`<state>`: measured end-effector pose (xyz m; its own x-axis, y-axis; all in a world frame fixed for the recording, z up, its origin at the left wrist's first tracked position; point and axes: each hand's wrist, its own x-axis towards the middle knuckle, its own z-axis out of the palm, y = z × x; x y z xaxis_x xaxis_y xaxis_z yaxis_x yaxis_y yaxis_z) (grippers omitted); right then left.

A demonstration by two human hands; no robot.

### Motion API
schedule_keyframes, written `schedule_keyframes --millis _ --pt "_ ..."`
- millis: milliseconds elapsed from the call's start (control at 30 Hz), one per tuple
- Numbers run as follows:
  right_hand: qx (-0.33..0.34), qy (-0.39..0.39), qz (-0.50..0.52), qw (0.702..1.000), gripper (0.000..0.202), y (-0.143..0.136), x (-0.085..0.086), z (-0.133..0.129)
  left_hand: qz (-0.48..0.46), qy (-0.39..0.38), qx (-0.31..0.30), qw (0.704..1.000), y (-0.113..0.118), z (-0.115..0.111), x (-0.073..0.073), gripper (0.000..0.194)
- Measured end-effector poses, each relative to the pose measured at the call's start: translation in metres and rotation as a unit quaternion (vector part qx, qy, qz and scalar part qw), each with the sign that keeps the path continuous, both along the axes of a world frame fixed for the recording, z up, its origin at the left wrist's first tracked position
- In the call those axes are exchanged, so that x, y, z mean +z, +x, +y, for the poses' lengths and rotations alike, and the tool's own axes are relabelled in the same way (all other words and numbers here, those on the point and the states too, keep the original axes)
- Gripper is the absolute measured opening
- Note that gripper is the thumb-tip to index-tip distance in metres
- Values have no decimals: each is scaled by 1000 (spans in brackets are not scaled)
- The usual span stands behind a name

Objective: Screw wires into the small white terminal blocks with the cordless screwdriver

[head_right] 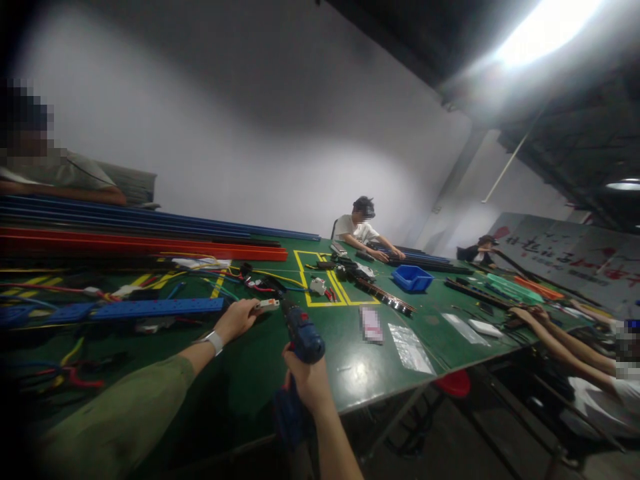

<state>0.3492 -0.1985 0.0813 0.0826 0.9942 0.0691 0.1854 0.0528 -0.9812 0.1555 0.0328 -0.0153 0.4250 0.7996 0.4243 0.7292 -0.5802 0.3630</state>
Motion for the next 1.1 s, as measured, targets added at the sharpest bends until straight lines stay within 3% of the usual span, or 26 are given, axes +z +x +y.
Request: schedule_keyframes --millis 133,300,433,600,833,1100 --pt "-70 37 7 997 36 9 -14 7 -29 -23 -3 999 1 0 2 26" --pt "-152 90 17 984 43 21 -27 46 -62 -37 -2 997 -1 -7 7 21" --pt "-157 100 2 982 40 35 -26 82 -100 -63 -10 993 -5 -12 11 20" --pt "-176 112 -34 977 37 46 -18 113 -142 -77 -12 987 -8 -13 6 22" --pt "-193 114 -48 973 35 47 -16 125 -239 -109 -61 963 -13 -7 0 43" --pt "-161 102 -62 980 37 55 -34 117 -332 -140 -119 925 -19 -3 -5 51"
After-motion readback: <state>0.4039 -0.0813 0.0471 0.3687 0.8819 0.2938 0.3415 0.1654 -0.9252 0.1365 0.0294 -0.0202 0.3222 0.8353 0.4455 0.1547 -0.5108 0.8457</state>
